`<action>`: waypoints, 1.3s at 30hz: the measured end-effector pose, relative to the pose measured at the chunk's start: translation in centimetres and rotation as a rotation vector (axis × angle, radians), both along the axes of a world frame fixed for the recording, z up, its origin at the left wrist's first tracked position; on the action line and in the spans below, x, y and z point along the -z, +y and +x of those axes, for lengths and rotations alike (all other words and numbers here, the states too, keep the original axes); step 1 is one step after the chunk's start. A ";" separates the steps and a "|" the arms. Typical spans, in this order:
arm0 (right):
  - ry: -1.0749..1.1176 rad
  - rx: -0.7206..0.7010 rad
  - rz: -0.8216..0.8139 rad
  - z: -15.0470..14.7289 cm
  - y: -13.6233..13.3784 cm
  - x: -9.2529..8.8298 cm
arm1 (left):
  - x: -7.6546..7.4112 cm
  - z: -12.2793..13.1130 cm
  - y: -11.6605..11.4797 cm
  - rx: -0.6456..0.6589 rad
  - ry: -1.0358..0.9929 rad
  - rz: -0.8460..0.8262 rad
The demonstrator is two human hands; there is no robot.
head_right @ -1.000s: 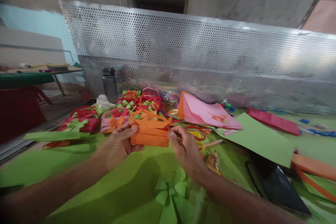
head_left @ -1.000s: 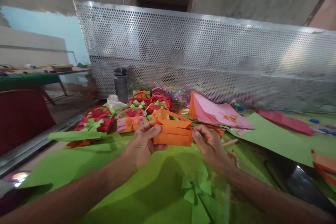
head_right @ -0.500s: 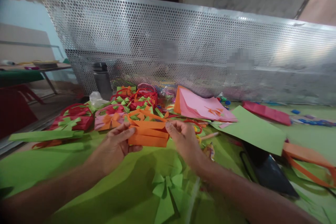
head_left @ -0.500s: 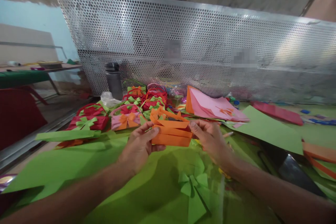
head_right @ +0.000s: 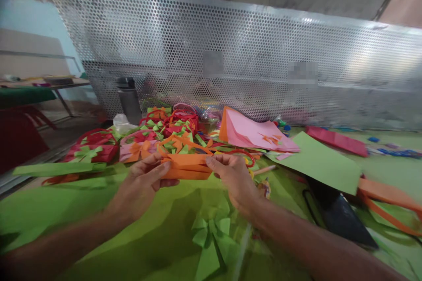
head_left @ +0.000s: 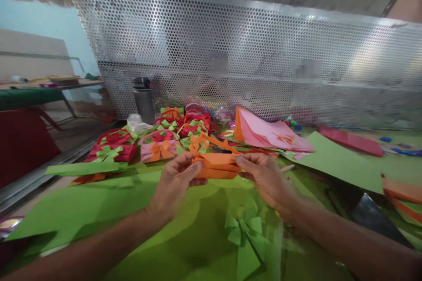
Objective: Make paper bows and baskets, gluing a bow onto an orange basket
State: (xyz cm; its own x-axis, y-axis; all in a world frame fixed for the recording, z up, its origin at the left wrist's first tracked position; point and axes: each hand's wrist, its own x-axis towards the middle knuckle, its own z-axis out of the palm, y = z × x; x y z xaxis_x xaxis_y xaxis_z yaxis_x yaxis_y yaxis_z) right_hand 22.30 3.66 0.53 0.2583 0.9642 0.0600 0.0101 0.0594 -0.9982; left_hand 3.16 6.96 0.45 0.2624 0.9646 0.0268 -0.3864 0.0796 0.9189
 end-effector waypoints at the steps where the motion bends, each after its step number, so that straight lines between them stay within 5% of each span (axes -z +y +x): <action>1: 0.014 0.004 -0.014 -0.1 0.0 0.1 | 0.1 0.0 0.0 0.004 0.013 0.007; 17: 0.023 0.060 0.128 -0.4 0.0 0.2 | 0.6 0.2 -0.3 -0.008 0.103 0.008; 26: -0.706 -0.047 0.405 0.1 -0.9 -0.2 | 0.9 0.3 -0.5 0.018 0.076 -0.013; 39: -0.853 -0.039 0.458 -0.1 -1.0 -0.2 | 0.9 0.4 -0.7 0.008 0.078 -0.036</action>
State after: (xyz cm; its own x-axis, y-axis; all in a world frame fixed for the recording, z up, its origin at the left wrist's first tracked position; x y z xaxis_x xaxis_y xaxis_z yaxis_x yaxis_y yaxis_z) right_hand 22.19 2.69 0.75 -0.0783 0.8078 0.5842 0.7103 0.4564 -0.5359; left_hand 3.61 6.28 -0.48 0.2704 0.9623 -0.0287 -0.3128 0.1160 0.9427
